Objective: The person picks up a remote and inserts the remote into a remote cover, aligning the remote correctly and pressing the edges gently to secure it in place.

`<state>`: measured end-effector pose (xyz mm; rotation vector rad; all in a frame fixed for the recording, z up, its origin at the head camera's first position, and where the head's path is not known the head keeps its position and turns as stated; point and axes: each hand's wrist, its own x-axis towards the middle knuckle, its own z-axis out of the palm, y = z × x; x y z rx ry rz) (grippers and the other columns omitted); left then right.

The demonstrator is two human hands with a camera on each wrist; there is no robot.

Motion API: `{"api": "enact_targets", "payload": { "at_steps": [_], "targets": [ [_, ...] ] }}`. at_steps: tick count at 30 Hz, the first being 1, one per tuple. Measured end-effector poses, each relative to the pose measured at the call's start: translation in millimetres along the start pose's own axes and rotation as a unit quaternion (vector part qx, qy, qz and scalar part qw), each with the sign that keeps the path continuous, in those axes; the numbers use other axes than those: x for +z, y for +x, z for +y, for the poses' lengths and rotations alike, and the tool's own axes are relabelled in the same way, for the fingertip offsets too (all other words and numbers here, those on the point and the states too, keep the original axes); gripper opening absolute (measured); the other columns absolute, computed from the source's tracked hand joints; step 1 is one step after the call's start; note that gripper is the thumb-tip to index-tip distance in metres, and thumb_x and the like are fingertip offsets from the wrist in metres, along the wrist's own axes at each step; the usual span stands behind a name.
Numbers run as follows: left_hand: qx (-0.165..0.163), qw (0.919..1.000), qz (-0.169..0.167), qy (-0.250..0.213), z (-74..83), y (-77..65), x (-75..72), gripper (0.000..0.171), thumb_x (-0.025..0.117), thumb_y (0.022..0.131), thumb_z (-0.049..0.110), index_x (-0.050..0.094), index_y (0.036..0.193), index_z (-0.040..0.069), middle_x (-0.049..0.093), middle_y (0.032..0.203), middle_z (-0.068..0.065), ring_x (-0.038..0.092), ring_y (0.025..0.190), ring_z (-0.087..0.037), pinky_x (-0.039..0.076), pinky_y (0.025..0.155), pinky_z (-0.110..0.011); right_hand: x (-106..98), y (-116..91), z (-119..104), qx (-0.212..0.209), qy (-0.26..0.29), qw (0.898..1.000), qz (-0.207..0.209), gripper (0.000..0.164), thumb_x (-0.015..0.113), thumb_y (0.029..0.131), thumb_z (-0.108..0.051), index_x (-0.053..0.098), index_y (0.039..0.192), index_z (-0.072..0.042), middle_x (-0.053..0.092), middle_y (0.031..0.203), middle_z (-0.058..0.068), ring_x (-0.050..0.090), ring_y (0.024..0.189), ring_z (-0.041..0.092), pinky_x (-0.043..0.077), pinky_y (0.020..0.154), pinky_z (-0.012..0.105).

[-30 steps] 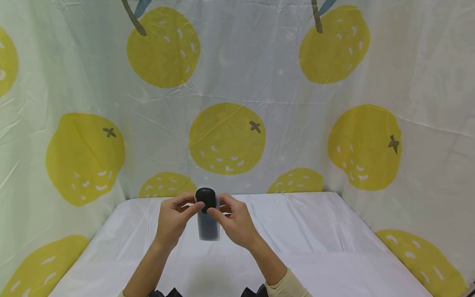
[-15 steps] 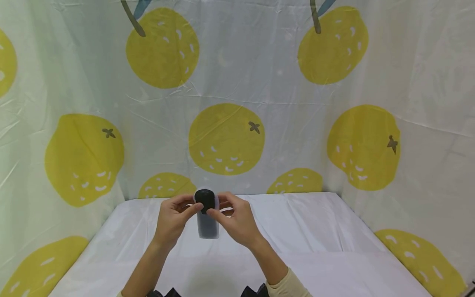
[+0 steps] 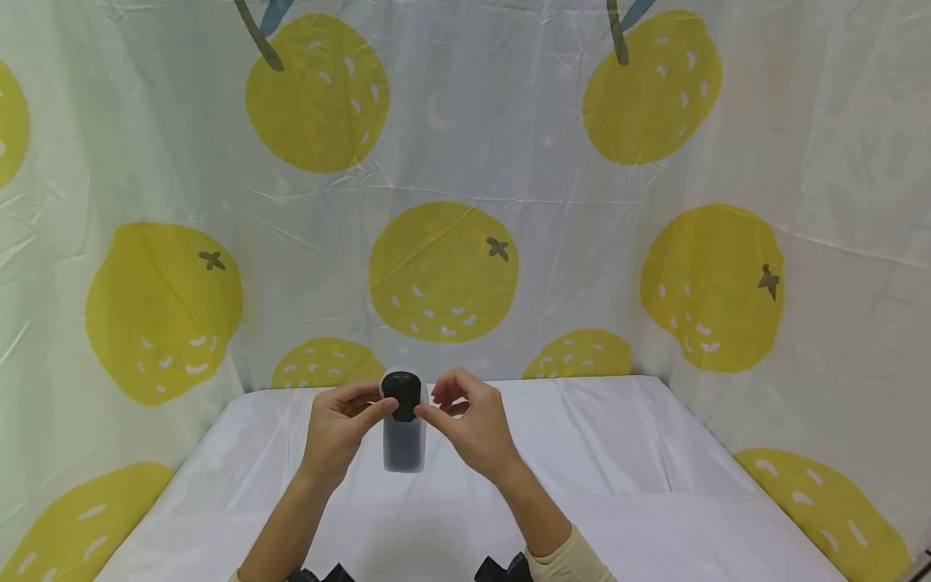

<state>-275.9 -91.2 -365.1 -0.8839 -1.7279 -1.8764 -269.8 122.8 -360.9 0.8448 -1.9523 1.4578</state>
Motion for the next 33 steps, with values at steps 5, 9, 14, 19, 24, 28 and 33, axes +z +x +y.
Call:
{"api": "enact_targets", "payload": {
  "at_steps": [5,9,14,19,24,28,33],
  "targets": [
    [0.000,1.0000,-0.008,-0.005,0.5,-0.8,0.1,0.019,0.079,0.086,-0.008,0.076,0.105,-0.008,0.072,0.095,-0.012,0.072,0.079,-0.021,0.060,0.078,-0.030,-3.2,0.1,-0.4,0.005,-0.013,1.000,-0.011,0.023,0.087,0.086,-0.011,0.066,0.094,-0.010,0.062,0.086,-0.003,0.061,0.078,0.018,0.059,0.073,0.030],
    [0.002,0.9998,-0.016,-0.010,0.2,-1.1,-0.3,0.020,0.079,0.086,-0.008,0.075,0.106,-0.008,0.071,0.095,-0.012,0.071,0.080,-0.021,0.060,0.079,-0.030,-5.4,0.9,-0.4,0.008,-0.015,1.000,-0.022,0.022,0.086,0.086,-0.010,0.067,0.095,-0.012,0.065,0.086,-0.003,0.064,0.078,0.017,0.059,0.072,0.031],
    [0.003,0.9997,-0.021,-0.014,-0.1,-0.9,-0.7,0.021,0.079,0.086,-0.008,0.075,0.107,-0.008,0.071,0.094,-0.011,0.070,0.079,-0.021,0.059,0.077,-0.030,-7.1,2.6,0.1,0.017,-0.009,0.999,-0.035,0.021,0.086,0.086,-0.006,0.067,0.094,-0.013,0.066,0.085,-0.003,0.065,0.078,0.017,0.060,0.070,0.032],
    [0.002,0.9996,-0.022,-0.019,-1.7,0.0,-0.8,0.021,0.080,0.084,-0.010,0.076,0.105,-0.008,0.071,0.092,-0.011,0.069,0.078,-0.020,0.059,0.076,-0.030,-8.0,3.4,0.8,0.029,-0.010,0.999,-0.043,0.019,0.084,0.088,-0.006,0.069,0.098,-0.011,0.070,0.087,-0.002,0.070,0.080,0.017,0.060,0.069,0.032],
    [0.000,0.9994,-0.026,-0.023,-2.0,0.7,-0.5,0.021,0.081,0.084,-0.009,0.076,0.105,-0.008,0.072,0.090,-0.012,0.069,0.077,-0.021,0.059,0.075,-0.030,-7.7,3.2,0.4,0.046,-0.023,0.998,-0.042,0.016,0.083,0.089,-0.007,0.072,0.100,-0.009,0.073,0.089,-0.002,0.072,0.080,0.017,0.060,0.070,0.031],
    [-0.001,0.9993,-0.032,-0.020,-2.8,0.5,-1.2,0.020,0.081,0.085,-0.007,0.076,0.104,-0.007,0.072,0.090,-0.012,0.070,0.077,-0.022,0.059,0.076,-0.031,-6.0,3.1,-1.1,0.056,-0.020,0.997,-0.040,0.014,0.083,0.089,-0.007,0.074,0.100,-0.007,0.075,0.092,0.000,0.073,0.082,0.017,0.060,0.072,0.031],
    [0.023,0.9988,-0.043,0.002,-4.4,0.3,-0.2,0.020,0.080,0.085,-0.008,0.077,0.105,-0.006,0.072,0.090,-0.013,0.069,0.077,-0.022,0.058,0.074,-0.030,-4.1,2.8,-4.1,0.059,-0.029,0.997,-0.040,0.009,0.080,0.091,-0.005,0.076,0.099,-0.007,0.075,0.088,-0.001,0.072,0.079,0.016,0.059,0.069,0.032]
  ]
}}
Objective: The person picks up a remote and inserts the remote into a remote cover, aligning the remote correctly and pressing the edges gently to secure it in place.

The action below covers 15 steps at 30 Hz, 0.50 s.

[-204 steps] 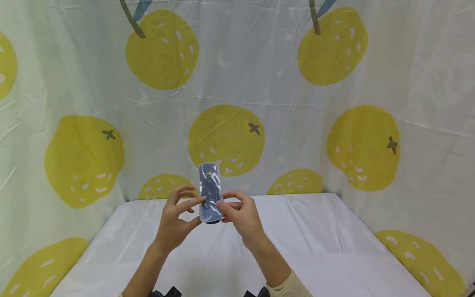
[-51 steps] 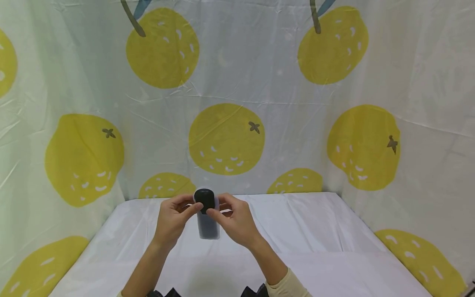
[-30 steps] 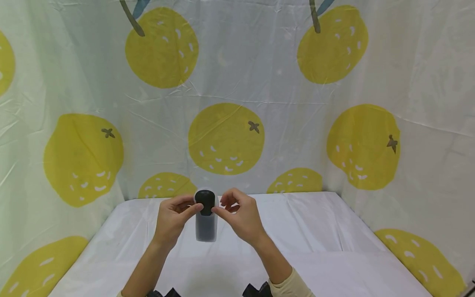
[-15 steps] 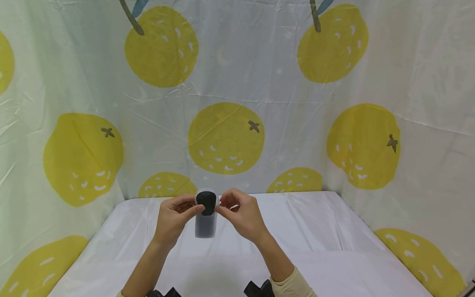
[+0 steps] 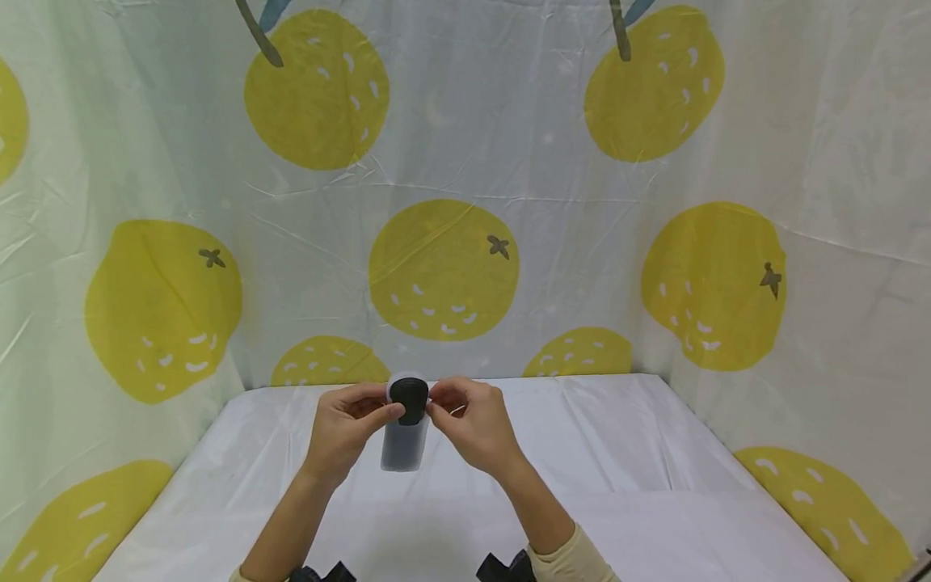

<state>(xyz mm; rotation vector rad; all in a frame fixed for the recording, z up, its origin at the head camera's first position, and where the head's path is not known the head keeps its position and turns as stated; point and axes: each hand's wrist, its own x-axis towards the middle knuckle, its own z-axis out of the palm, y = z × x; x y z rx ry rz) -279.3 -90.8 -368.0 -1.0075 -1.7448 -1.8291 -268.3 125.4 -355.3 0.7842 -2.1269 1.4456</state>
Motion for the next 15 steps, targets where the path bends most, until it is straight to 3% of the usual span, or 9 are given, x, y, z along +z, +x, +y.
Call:
{"api": "enact_targets", "payload": {
  "at_steps": [4,9,12,15],
  "targets": [
    [0.043,0.9972,-0.002,0.062,-1.7,0.4,4.2,0.021,0.081,0.084,-0.008,0.078,0.103,0.000,0.071,0.087,-0.009,0.067,0.076,-0.020,0.057,0.072,-0.028,0,0,-1,-0.001,-0.023,1.000,0.006,0.010,0.076,0.092,-0.001,0.078,0.096,-0.010,0.073,0.084,-0.005,0.069,0.077,0.015,0.057,0.064,0.032],
    [0.097,0.9830,0.005,0.156,-0.3,2.0,11.3,0.022,0.082,0.083,-0.007,0.075,0.101,0.003,0.070,0.088,-0.004,0.068,0.078,-0.020,0.059,0.073,-0.030,-1,-1,-1,0.000,-0.028,0.999,0.017,0.010,0.074,0.093,0.000,0.077,0.092,-0.010,0.071,0.083,-0.004,0.067,0.078,0.016,0.054,0.061,0.031],
    [0.113,0.9782,0.006,0.174,10.6,2.9,16.0,0.022,0.080,0.083,-0.012,0.072,0.100,-0.002,0.071,0.090,-0.008,0.070,0.080,-0.023,0.061,0.075,-0.033,-1,0,-2,0.026,-0.001,1.000,0.009,0.004,0.074,0.095,-0.002,0.075,0.093,-0.006,0.072,0.086,0.000,0.068,0.083,0.021,0.053,0.065,0.030],
    [0.109,0.9790,0.003,0.172,23.6,3.2,19.6,0.021,0.078,0.082,-0.015,0.069,0.099,-0.007,0.070,0.091,-0.012,0.069,0.081,-0.025,0.061,0.075,-0.034,-3,1,-3,0.071,0.043,0.997,-0.009,0.002,0.073,0.096,-0.004,0.073,0.095,-0.002,0.072,0.090,0.006,0.067,0.087,0.025,0.053,0.069,0.031]
  ]
}}
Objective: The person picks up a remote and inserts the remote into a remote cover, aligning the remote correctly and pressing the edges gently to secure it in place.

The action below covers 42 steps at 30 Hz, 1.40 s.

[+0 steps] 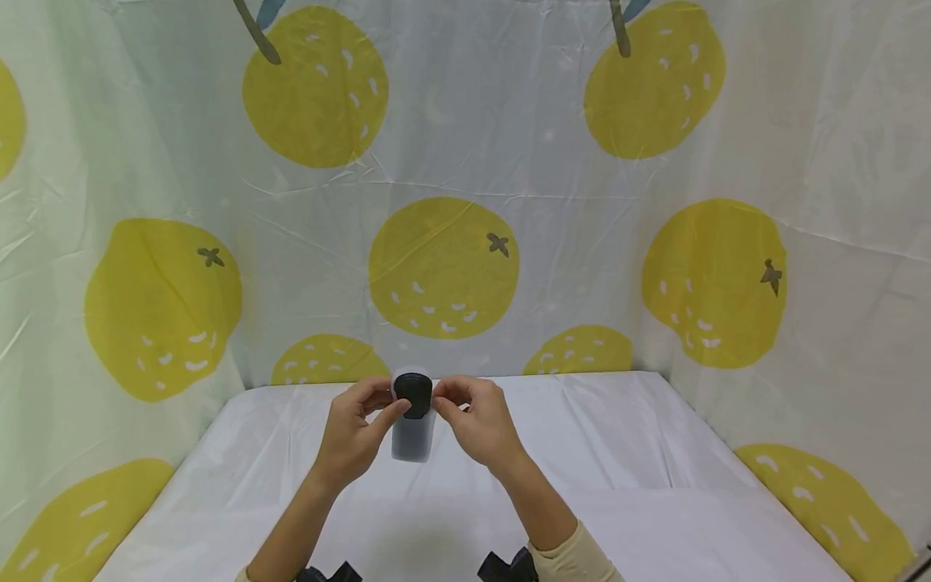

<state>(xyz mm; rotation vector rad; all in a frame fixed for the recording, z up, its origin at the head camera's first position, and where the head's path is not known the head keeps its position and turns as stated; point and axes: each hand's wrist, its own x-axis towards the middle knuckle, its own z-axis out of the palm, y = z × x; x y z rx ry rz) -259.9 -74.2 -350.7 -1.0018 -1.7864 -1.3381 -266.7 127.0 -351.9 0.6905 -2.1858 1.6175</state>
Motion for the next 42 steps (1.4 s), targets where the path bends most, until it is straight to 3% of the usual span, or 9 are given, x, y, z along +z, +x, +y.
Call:
{"api": "enact_targets", "payload": {
  "at_steps": [2,5,10,15,21,25,33,38,42],
  "targets": [
    [0.004,1.0000,-0.001,0.000,5.8,2.0,-0.8,0.020,0.077,0.083,-0.015,0.069,0.099,-0.008,0.070,0.091,-0.013,0.067,0.080,-0.024,0.060,0.073,-0.033,-2,1,0,0.034,0.031,0.999,-0.013,0.006,0.071,0.098,-0.004,0.071,0.097,0.002,0.070,0.091,0.009,0.065,0.088,0.027,0.052,0.069,0.031],
    [0.011,0.9999,0.002,0.004,-1.6,1.0,0.2,0.021,0.077,0.083,-0.014,0.069,0.101,-0.006,0.070,0.091,-0.012,0.065,0.080,-0.023,0.059,0.069,-0.033,-5,3,0,0.075,0.101,0.992,-0.030,0.007,0.068,0.099,-0.002,0.069,0.099,0.005,0.068,0.091,0.011,0.059,0.088,0.028,0.049,0.067,0.030],
    [0.014,0.9997,0.006,0.020,-25.4,-4.5,2.7,0.024,0.080,0.085,-0.008,0.070,0.105,0.001,0.070,0.093,-0.005,0.063,0.078,-0.019,0.057,0.066,-0.031,-8,4,1,0.125,0.223,0.965,-0.052,0.003,0.065,0.099,-0.001,0.068,0.099,0.001,0.065,0.088,0.006,0.055,0.084,0.021,0.044,0.065,0.025],
    [0.022,0.9996,0.004,0.015,-31.0,-4.7,1.4,0.022,0.080,0.088,-0.002,0.071,0.107,0.004,0.069,0.094,-0.002,0.064,0.077,-0.018,0.059,0.067,-0.031,-9,5,3,0.139,0.296,0.942,-0.071,0.011,0.063,0.101,0.000,0.070,0.098,-0.007,0.063,0.089,0.001,0.059,0.083,0.014,0.044,0.065,0.023],
    [0.025,0.9995,0.007,0.019,-33.3,-4.1,2.0,0.024,0.081,0.086,-0.004,0.070,0.107,0.003,0.069,0.093,-0.004,0.065,0.076,-0.018,0.059,0.065,-0.031,-9,5,3,0.142,0.343,0.925,-0.080,0.015,0.059,0.102,0.002,0.069,0.099,-0.008,0.063,0.089,0.001,0.060,0.082,0.012,0.044,0.064,0.020],
    [0.024,0.9995,0.009,0.016,-30.6,-4.0,2.0,0.022,0.080,0.088,-0.001,0.071,0.108,0.004,0.069,0.094,-0.003,0.065,0.078,-0.018,0.059,0.067,-0.029,-7,4,4,0.135,0.329,0.931,-0.077,0.013,0.061,0.101,0.001,0.070,0.100,-0.007,0.064,0.088,0.000,0.059,0.083,0.012,0.044,0.065,0.021],
    [-0.019,0.9993,0.018,-0.028,-32.7,-5.7,2.4,0.022,0.080,0.089,-0.002,0.071,0.109,0.002,0.071,0.096,-0.005,0.068,0.078,-0.019,0.060,0.073,-0.029,5,2,6,0.125,0.248,0.961,-0.013,0.004,0.073,0.095,-0.005,0.071,0.093,-0.008,0.065,0.081,0.002,0.055,0.077,0.016,0.043,0.062,0.025],
    [-0.040,0.9967,0.011,-0.070,-37.3,-8.1,-0.4,0.022,0.076,0.089,-0.008,0.070,0.109,0.000,0.070,0.096,-0.010,0.069,0.077,-0.021,0.060,0.072,-0.028,10,2,5,0.083,0.154,0.984,0.022,0.019,0.081,0.090,-0.009,0.066,0.100,-0.003,0.064,0.089,0.007,0.057,0.082,0.021,0.045,0.063,0.027],
    [-0.054,0.9943,0.003,-0.092,-37.2,-9.3,-3.6,0.021,0.074,0.091,-0.008,0.071,0.110,0.000,0.071,0.097,-0.010,0.069,0.079,-0.020,0.059,0.073,-0.028,8,3,5,0.055,0.112,0.992,0.015,0.030,0.081,0.090,-0.010,0.067,0.114,-0.003,0.065,0.103,0.011,0.063,0.094,0.026,0.052,0.071,0.032]
  ]
}}
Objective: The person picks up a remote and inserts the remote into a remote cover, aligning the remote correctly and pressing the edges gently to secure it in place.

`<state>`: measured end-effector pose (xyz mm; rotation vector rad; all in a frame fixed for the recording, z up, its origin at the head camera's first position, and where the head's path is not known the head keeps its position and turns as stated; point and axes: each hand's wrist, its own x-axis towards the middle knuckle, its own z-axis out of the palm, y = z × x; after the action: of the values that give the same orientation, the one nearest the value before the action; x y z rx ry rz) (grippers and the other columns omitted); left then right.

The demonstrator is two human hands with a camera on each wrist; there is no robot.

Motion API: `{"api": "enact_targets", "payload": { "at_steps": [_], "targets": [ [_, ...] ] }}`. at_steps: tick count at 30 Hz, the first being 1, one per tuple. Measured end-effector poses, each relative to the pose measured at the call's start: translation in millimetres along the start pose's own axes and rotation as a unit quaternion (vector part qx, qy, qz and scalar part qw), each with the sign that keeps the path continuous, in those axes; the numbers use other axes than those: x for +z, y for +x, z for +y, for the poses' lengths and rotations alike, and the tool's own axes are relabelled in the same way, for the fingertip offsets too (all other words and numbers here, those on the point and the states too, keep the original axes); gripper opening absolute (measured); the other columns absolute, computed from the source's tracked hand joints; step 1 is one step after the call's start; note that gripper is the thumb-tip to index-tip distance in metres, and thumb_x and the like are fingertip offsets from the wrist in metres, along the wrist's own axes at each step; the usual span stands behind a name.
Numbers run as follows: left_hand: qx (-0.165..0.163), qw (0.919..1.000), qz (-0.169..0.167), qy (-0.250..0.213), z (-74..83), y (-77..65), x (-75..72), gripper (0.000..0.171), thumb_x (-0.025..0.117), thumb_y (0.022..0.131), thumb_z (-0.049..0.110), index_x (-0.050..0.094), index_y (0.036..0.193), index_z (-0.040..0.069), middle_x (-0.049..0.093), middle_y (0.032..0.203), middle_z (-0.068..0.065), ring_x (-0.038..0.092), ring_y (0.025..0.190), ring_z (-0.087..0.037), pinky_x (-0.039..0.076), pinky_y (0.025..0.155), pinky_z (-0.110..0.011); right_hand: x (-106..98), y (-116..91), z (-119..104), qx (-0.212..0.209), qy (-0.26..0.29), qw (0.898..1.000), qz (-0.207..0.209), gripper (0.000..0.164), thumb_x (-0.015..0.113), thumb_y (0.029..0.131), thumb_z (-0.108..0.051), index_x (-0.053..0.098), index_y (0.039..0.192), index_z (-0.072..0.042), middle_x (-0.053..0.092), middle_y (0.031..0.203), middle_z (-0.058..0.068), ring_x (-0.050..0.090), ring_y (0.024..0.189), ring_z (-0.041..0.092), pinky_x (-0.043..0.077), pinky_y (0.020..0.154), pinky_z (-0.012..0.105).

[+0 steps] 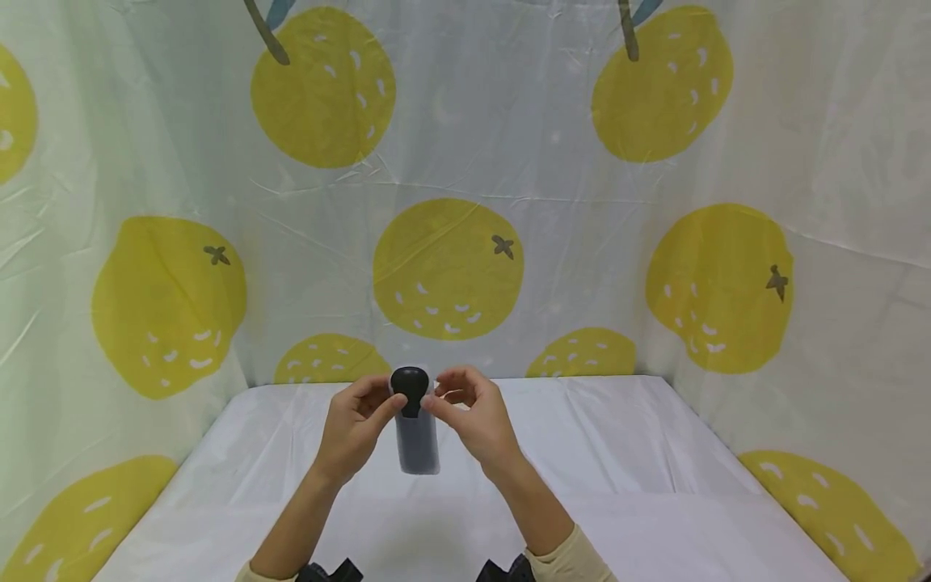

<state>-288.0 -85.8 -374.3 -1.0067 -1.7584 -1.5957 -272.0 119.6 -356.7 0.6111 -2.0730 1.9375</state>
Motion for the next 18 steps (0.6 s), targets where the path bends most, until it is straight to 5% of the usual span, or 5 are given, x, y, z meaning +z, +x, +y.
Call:
{"api": "enact_targets", "payload": {
  "at_steps": [11,18],
  "targets": [
    [0.011,0.9996,-0.013,-0.021,5.6,1.3,-1.6,0.024,0.074,0.091,-0.010,0.072,0.112,0.000,0.071,0.097,-0.012,0.072,0.081,-0.022,0.060,0.076,-0.030,-9.4,-0.2,-0.3,-0.087,0.014,0.991,-0.098,0.033,0.076,0.095,-0.006,0.069,0.126,0.000,0.070,0.116,0.013,0.067,0.108,0.027,0.056,0.092,0.040],
    [0.005,0.9994,-0.015,-0.032,7.0,2.8,-2.9,0.023,0.074,0.091,-0.008,0.073,0.111,0.002,0.072,0.097,-0.012,0.072,0.082,-0.023,0.060,0.078,-0.031,-9.1,-0.3,-1.3,-0.109,0.004,0.989,-0.105,0.035,0.076,0.093,-0.003,0.069,0.128,-0.002,0.070,0.115,0.013,0.067,0.106,0.028,0.058,0.090,0.039]
  ]
}}
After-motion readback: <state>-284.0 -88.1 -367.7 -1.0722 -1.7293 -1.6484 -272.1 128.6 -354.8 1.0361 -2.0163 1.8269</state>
